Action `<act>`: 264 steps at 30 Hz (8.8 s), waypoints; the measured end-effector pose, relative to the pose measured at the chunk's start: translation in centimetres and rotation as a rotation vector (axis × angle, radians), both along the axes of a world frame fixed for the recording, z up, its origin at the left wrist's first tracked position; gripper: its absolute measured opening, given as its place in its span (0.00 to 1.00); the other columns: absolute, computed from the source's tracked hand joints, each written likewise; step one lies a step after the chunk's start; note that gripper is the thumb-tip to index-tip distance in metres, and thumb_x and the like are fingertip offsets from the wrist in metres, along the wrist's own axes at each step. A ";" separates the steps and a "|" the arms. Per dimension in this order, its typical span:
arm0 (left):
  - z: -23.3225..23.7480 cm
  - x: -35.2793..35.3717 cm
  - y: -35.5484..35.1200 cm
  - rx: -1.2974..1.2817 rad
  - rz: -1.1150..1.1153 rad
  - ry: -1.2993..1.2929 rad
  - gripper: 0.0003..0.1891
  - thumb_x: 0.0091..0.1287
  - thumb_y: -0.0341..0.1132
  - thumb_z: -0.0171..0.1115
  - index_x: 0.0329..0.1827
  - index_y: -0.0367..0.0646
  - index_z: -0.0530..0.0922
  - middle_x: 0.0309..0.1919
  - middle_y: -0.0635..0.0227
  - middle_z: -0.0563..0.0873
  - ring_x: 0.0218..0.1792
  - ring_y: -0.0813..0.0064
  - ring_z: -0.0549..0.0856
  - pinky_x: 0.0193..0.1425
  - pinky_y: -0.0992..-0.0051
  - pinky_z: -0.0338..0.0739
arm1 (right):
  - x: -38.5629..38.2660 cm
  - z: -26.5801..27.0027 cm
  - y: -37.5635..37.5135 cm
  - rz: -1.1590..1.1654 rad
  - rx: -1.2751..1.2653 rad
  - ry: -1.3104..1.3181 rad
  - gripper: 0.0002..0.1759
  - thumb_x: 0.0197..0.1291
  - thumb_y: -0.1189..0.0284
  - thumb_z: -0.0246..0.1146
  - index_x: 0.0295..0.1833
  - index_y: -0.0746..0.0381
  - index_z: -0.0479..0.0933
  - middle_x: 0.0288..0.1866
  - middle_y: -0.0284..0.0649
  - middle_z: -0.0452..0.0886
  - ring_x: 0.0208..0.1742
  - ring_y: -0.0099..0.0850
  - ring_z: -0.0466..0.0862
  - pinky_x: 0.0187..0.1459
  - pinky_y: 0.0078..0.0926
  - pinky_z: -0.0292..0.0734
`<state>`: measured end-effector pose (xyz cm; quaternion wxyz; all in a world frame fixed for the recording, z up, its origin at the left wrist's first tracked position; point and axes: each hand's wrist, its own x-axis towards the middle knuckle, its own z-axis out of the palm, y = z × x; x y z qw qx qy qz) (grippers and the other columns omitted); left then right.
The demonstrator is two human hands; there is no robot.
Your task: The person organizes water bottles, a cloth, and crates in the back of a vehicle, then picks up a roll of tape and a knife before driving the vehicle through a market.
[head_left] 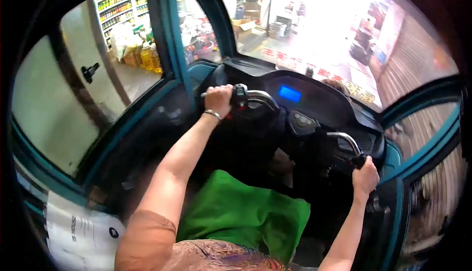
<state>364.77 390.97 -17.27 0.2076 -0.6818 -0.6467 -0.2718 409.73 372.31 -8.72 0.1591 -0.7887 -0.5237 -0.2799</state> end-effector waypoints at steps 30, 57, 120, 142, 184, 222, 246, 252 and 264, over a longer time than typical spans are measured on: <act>-0.2 0.5 -2.1 0.063 -0.054 -0.077 0.12 0.55 0.36 0.69 0.39 0.46 0.76 0.31 0.64 0.84 0.39 0.62 0.85 0.46 0.63 0.73 | 2.3 -0.3 1.6 0.002 -0.087 0.039 0.14 0.54 0.65 0.67 0.39 0.62 0.75 0.35 0.47 0.84 0.38 0.48 0.85 0.40 0.44 0.79; -2.5 3.7 -4.5 0.026 0.173 0.030 0.22 0.45 0.34 0.72 0.45 0.47 0.76 0.37 0.65 0.85 0.42 0.62 0.85 0.50 0.63 0.74 | 9.3 -4.5 7.3 0.220 0.048 -0.029 0.11 0.49 0.70 0.67 0.37 0.60 0.75 0.32 0.43 0.84 0.34 0.44 0.86 0.38 0.38 0.78; -0.3 3.4 -3.4 0.045 0.106 0.101 0.15 0.48 0.28 0.66 0.40 0.48 0.74 0.32 0.64 0.84 0.37 0.62 0.85 0.44 0.63 0.75 | 9.2 -3.4 6.4 0.264 -0.013 0.096 0.07 0.50 0.75 0.61 0.37 0.61 0.76 0.31 0.47 0.84 0.36 0.44 0.86 0.38 0.40 0.79; 0.8 3.5 -1.7 0.049 0.084 0.069 0.11 0.52 0.25 0.60 0.39 0.47 0.76 0.33 0.60 0.84 0.39 0.58 0.84 0.45 0.63 0.74 | 8.6 -4.5 5.5 0.153 -0.062 0.194 0.11 0.50 0.71 0.65 0.40 0.61 0.76 0.35 0.47 0.85 0.40 0.47 0.86 0.44 0.44 0.80; 2.7 4.9 1.1 0.019 0.061 0.071 0.20 0.49 0.27 0.70 0.46 0.44 0.73 0.39 0.61 0.82 0.48 0.57 0.81 0.54 0.58 0.70 | 6.2 -6.2 1.9 0.147 0.022 0.227 0.08 0.50 0.73 0.64 0.36 0.60 0.74 0.31 0.44 0.82 0.32 0.39 0.85 0.38 0.36 0.77; 3.1 2.6 3.9 0.004 -0.142 0.135 0.24 0.53 0.26 0.63 0.55 0.46 0.70 0.46 0.58 0.78 0.54 0.54 0.75 0.60 0.57 0.66 | 4.1 -7.3 -0.4 0.134 -0.006 0.349 0.15 0.48 0.71 0.68 0.41 0.63 0.72 0.36 0.47 0.81 0.36 0.46 0.84 0.42 0.41 0.75; 3.9 3.0 3.3 0.023 -0.115 0.155 0.21 0.60 0.40 0.66 0.54 0.43 0.74 0.46 0.56 0.82 0.53 0.52 0.79 0.57 0.56 0.71 | 4.1 -7.2 -1.5 0.173 0.038 0.217 0.12 0.54 0.70 0.66 0.40 0.62 0.72 0.35 0.44 0.80 0.34 0.44 0.84 0.42 0.43 0.75; 3.2 0.7 3.2 -0.148 -0.135 0.233 0.26 0.57 0.30 0.63 0.61 0.44 0.67 0.50 0.57 0.77 0.56 0.54 0.75 0.60 0.54 0.65 | 5.6 -7.7 -0.2 0.217 -0.020 0.349 0.14 0.50 0.72 0.67 0.40 0.62 0.71 0.36 0.46 0.80 0.39 0.44 0.83 0.44 0.42 0.74; 3.5 4.7 2.0 -0.052 0.018 0.227 0.15 0.60 0.26 0.54 0.51 0.47 0.72 0.43 0.62 0.79 0.51 0.58 0.77 0.57 0.61 0.68 | 6.1 -5.8 -2.1 0.190 -0.216 0.484 0.18 0.51 0.65 0.65 0.41 0.65 0.70 0.35 0.54 0.82 0.42 0.55 0.83 0.45 0.51 0.77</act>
